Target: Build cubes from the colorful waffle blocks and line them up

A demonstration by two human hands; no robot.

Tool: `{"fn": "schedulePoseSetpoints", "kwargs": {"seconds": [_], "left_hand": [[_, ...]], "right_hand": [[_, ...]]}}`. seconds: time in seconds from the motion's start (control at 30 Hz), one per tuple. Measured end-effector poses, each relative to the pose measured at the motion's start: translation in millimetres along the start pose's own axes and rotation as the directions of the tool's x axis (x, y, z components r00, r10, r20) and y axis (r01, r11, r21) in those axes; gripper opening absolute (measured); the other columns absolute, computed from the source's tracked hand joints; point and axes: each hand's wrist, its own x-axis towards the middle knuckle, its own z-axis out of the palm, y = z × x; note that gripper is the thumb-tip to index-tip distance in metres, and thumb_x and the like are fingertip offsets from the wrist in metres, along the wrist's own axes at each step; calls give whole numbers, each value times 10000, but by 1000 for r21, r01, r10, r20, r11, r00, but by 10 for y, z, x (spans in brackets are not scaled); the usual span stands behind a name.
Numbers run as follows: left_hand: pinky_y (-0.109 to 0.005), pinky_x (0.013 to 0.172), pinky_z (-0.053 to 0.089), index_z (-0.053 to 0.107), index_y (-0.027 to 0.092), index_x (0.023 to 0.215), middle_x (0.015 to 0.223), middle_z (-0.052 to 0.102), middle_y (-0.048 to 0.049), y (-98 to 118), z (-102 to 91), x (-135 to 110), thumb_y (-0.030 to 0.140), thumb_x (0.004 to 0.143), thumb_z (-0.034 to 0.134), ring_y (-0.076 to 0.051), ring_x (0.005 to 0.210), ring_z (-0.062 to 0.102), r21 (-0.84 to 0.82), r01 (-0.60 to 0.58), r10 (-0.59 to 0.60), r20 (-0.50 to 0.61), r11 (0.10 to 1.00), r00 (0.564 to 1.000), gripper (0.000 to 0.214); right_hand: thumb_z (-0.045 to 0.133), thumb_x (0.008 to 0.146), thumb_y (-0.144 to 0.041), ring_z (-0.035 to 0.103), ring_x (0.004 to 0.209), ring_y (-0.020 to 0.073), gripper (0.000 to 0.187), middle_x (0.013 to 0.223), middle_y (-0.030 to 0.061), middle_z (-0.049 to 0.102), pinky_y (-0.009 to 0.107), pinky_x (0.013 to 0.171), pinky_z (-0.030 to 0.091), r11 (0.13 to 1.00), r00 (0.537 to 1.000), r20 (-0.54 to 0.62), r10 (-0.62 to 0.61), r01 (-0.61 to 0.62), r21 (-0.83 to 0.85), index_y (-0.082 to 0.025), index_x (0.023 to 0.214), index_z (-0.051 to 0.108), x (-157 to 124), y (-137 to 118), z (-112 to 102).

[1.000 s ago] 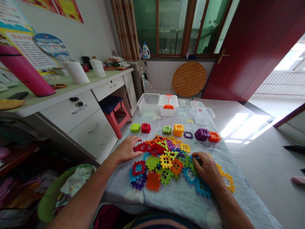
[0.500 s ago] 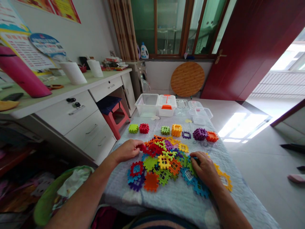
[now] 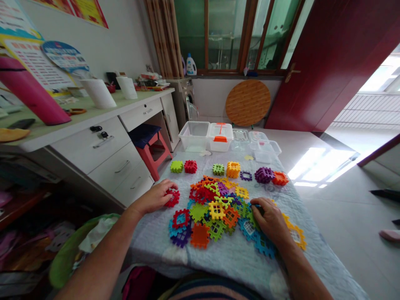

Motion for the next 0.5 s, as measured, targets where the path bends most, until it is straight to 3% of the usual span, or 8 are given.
{"fn": "schedulePoseSetpoints", "kwargs": {"seconds": [0.13, 0.3, 0.5], "left_hand": [[-410, 1069, 365, 609, 177, 1148, 1248, 568, -102, -59, 56, -56, 217, 789, 455, -257, 1197, 499, 116, -5, 8, -25, 993, 1000, 392], [-419, 1118, 307, 496, 190, 1315, 1374, 497, -89, -128, 25, -178, 207, 670, 589, -285, 1286, 403, 135, -68, 57, 87, 989, 995, 652], [-404, 1050, 352, 592, 229, 1186, 1233, 558, -68, -99, 4, -218, 163, 659, 586, -273, 1182, 456, 143, -90, 74, 116, 986, 990, 531]], "right_hand": [[484, 865, -268, 606, 879, 220, 188, 902, 64, 681, 351, 818, 468, 1000, 1000, 0, 2, -2, 1, -199, 908, 653, -2, 4, -3], [484, 862, -264, 608, 878, 219, 189, 903, 62, 686, 353, 823, 467, 1000, 1000, -8, -5, 5, -2, -203, 901, 658, -2, 9, 1], [486, 857, -260, 608, 876, 219, 187, 902, 61, 687, 361, 821, 470, 1000, 1000, -8, -3, 3, -2, -210, 902, 661, -2, 5, 4]]}}
